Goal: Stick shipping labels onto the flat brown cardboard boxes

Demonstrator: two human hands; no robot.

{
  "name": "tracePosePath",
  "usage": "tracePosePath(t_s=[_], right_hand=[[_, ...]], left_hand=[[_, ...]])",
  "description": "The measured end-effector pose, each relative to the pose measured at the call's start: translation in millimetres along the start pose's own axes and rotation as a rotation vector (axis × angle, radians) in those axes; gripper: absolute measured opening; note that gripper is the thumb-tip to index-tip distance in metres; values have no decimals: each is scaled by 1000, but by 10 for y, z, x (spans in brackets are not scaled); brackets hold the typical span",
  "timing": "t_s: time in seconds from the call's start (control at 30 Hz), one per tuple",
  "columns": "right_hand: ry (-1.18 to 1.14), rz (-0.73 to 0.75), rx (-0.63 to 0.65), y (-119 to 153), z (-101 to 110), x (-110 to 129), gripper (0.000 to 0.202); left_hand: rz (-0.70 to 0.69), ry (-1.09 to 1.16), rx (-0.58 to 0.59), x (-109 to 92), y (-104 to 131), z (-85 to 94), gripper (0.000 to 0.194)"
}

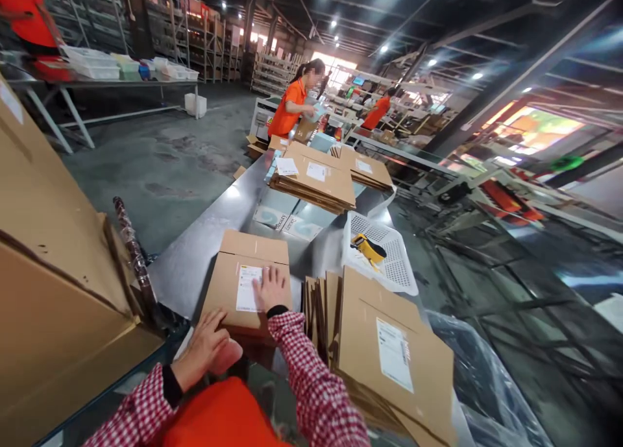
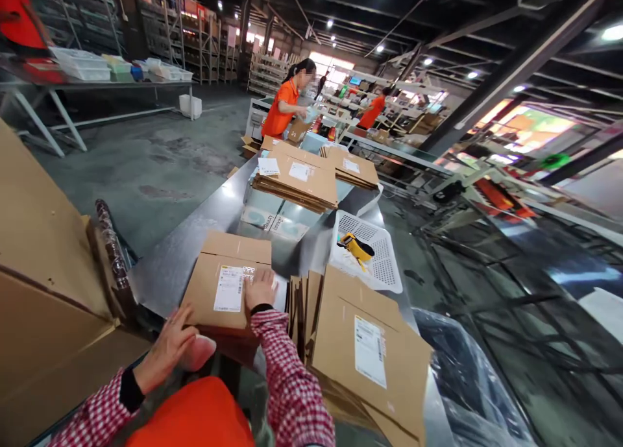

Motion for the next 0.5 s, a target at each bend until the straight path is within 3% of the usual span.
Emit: tracePosePath(t_s=[0.07, 0.1, 0.17, 0.27, 0.33, 0.4, 0.5], right_hand=[[-22, -268, -62, -11, 143, -407, 54], [-37, -331, -79, 20, 198, -535, 50], [-67, -366, -87, 123, 257, -634, 43], [-116, -397, -131, 282, 346, -597, 42], [-159, -403, -176, 321, 516, -602, 46], [-223, -396, -217, 353, 849, -765, 46], [-301, -417, -277, 547, 1627, -1445, 43]], left_hand=[[147, 15, -64, 203, 40, 88, 30], [214, 29, -84, 295, 61, 116, 34], [310, 70, -103, 423, 94, 143, 44], [360, 118, -102, 422, 102, 175, 59], [371, 157, -87, 292, 86, 235, 61], [352, 251, -24, 40, 52, 302, 54], [296, 481, 106, -458, -17, 441, 40]])
Point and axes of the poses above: each hand's wrist, its own y-axis away from the middle knuckle, its own z-axis out of the back of the hand, x = y × z, the point moved 8 cm from there along -y, towards the middle knuckle, and after that the axes turned 11 degrees about -x, right-handed, at the moved point
